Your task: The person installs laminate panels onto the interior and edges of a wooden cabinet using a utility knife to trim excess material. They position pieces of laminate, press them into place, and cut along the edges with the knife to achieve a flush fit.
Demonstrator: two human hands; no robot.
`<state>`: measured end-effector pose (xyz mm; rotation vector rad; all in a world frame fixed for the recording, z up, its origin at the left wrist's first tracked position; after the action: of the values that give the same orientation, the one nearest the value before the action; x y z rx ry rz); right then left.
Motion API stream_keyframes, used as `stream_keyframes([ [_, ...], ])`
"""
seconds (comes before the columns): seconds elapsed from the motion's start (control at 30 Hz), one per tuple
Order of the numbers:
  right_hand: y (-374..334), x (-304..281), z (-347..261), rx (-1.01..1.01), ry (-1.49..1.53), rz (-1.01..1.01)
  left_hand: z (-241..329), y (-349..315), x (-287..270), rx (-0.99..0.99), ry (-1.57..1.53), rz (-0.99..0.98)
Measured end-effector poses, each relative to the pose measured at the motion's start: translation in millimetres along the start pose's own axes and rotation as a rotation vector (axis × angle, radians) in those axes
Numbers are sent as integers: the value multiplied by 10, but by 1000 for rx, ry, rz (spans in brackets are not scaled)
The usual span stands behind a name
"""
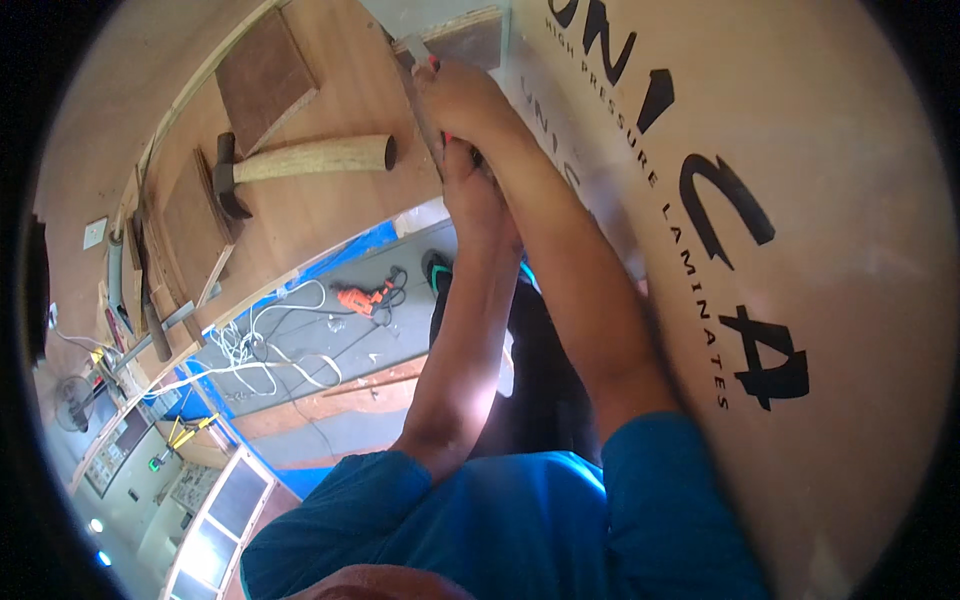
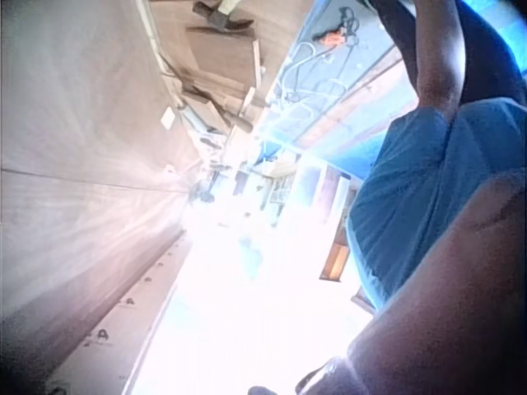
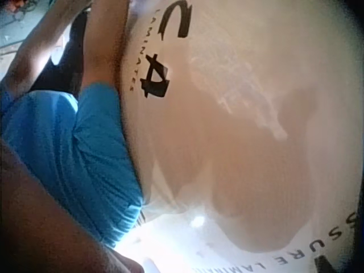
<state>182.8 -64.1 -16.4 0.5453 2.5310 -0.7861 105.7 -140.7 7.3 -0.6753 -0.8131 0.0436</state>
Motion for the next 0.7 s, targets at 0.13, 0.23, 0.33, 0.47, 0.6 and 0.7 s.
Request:
stream_keyframes([
  [0.13, 32, 28, 48, 33, 26, 25, -25, 0, -72, -49, -67, -8],
  [0.23, 36, 50, 83, 28, 50, 21, -29, 17, -142, -31, 38, -97],
  [0.33, 31, 46, 85, 74, 111, -2, -33, 40, -150, -88, -58, -82],
  [0.47, 31, 24, 48, 16, 98, -7, -49, 42, -65, -71, -78, -12],
  [0.6, 40, 32, 59, 79, 156, -59, -49, 42, -38, -100, -101, -14],
  [0.7, 35, 33, 78, 67, 128, -16, -41, 35, -110, -110, -58, -48],
])
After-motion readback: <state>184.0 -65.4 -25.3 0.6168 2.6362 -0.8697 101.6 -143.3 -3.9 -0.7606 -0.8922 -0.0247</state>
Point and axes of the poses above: each hand's wrist, its own y-axis towards the middle knuckle, its own x-axis out of the palm, z = x × y, the point moved 1 cm from there along y, towards the middle knuckle, and after that the axes turned 7 degrees about x, right-handed, at the moved point
